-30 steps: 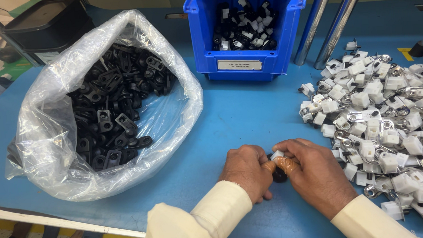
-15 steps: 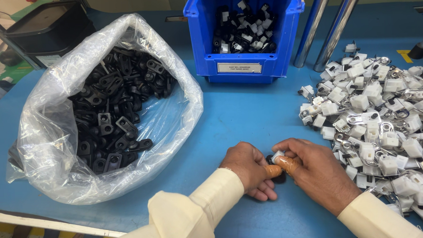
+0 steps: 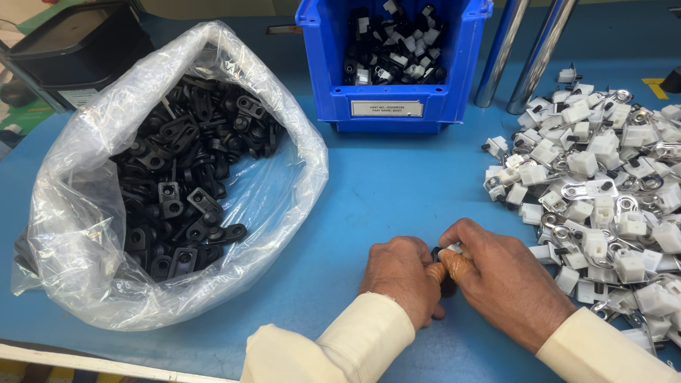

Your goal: The person repeatedly picks a black plastic housing from a bag and a white plastic component with a metal loop from a pile on the table. They press the two parts together by hand and place the assembled unit into a blue bin. The cycle continues with multiple units.

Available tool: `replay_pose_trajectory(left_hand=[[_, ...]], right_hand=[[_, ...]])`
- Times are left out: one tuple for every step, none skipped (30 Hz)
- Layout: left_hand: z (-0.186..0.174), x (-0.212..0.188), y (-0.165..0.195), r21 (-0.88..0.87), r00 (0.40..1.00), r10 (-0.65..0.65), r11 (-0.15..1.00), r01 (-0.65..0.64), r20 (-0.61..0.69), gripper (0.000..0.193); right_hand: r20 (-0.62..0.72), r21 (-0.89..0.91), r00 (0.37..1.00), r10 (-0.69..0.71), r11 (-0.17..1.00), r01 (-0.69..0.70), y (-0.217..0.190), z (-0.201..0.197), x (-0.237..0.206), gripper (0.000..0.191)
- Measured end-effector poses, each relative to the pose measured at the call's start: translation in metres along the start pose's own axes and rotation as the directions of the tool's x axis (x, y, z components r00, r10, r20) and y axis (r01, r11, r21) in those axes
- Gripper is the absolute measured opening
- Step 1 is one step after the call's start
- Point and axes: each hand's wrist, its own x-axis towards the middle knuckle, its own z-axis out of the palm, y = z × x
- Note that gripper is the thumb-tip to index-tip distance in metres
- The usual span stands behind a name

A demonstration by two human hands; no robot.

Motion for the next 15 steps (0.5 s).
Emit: replay_pose_trajectory(left_hand=[[-0.002, 0.001, 0.001, -0.028, 0.999, -0.035, 0.999, 0.036, 0.028, 0.018], [-0.004, 0.003, 0.003, -0.056, 0.996, -0.07, 0.996, 0.073, 0.058, 0.019], [-0.006, 0.005, 0.005, -0.082, 0.991, -0.104, 0.99, 0.111, 0.09, 0.02], [-0.008, 0.006, 0.006, -0.087, 0.99, -0.113, 0.989, 0.12, 0.083, 0.022], [-0.01, 0.006, 0.007, -0.091, 0.99, -0.122, 0.987, 0.129, 0.076, 0.028], [-0.011, 0.006, 0.007, -0.096, 0.989, -0.132, 0.986, 0.138, 0.068, 0.035], [-0.01, 0.006, 0.008, -0.059, 0.996, -0.084, 0.995, 0.086, 0.034, 0.033], [-0.007, 0.005, 0.008, -0.019, 0.999, -0.035, 0.999, 0.035, 0.003, 0.031], [-0.004, 0.005, 0.008, 0.021, 1.0, 0.015, 1.0, -0.014, -0.027, 0.03], [-0.001, 0.004, 0.007, 0.002, 0.998, 0.046, 0.999, -0.046, -0.043, 0.028], [0.001, 0.002, 0.005, -0.016, 0.995, 0.077, 0.997, -0.078, -0.061, 0.026], [0.004, 0.001, 0.003, -0.033, 0.991, 0.106, 0.993, -0.109, -0.079, 0.024], [0.006, 0.0, 0.001, -0.002, 0.985, 0.137, 0.99, -0.138, -0.109, 0.023], [0.008, -0.001, -0.001, 0.029, 0.976, 0.169, 0.986, -0.166, -0.138, 0.023], [0.01, -0.002, -0.003, 0.061, 0.965, 0.2, 0.979, -0.193, -0.168, 0.023]], right_hand=[[-0.003, 0.036, 1.0, -0.02, 0.999, 0.02, 0.0, 0.0, 0.0, 0.025], [-0.007, 0.072, 0.999, -0.04, 0.997, 0.04, 0.001, 0.0, 0.001, 0.024], [0.021, 0.064, 1.0, -0.016, 0.998, 0.015, 0.002, -0.001, 0.001, 0.024], [0.046, 0.055, 0.999, 0.009, 0.998, -0.012, 0.003, -0.002, 0.002, 0.024], [0.072, 0.047, 0.997, 0.035, 0.998, -0.038, 0.004, -0.003, 0.003, 0.024], [0.072, 0.058, 0.997, 0.003, 0.998, -0.008, 0.005, -0.004, 0.003, 0.024], [0.07, 0.07, 0.997, -0.027, 0.997, 0.022, 0.005, -0.005, 0.003, 0.024], [0.068, 0.083, 0.996, -0.056, 0.995, 0.05, 0.006, -0.005, 0.003, 0.024], [0.057, 0.091, 0.997, -0.049, 0.995, 0.044, 0.006, -0.006, 0.003, 0.024], [0.046, 0.099, 0.998, -0.043, 0.994, 0.038, 0.006, -0.006, 0.002, 0.024], [0.036, 0.108, 0.999, -0.036, 0.994, 0.032, 0.006, -0.005, 0.001, 0.023], [0.004, 0.114, 1.0, -0.025, 0.993, 0.024, 0.005, -0.005, 0.0, 0.023], [-0.029, 0.12, 1.0, -0.012, 0.993, 0.016, 0.005, -0.003, -0.002, 0.023], [-0.061, 0.126, 0.998, 0.0, 0.992, 0.008, 0.005, -0.002, -0.003, 0.023], [-0.096, 0.11, 0.995, 0.01, 0.994, 0.001, 0.004, -0.001, -0.004, 0.024]])
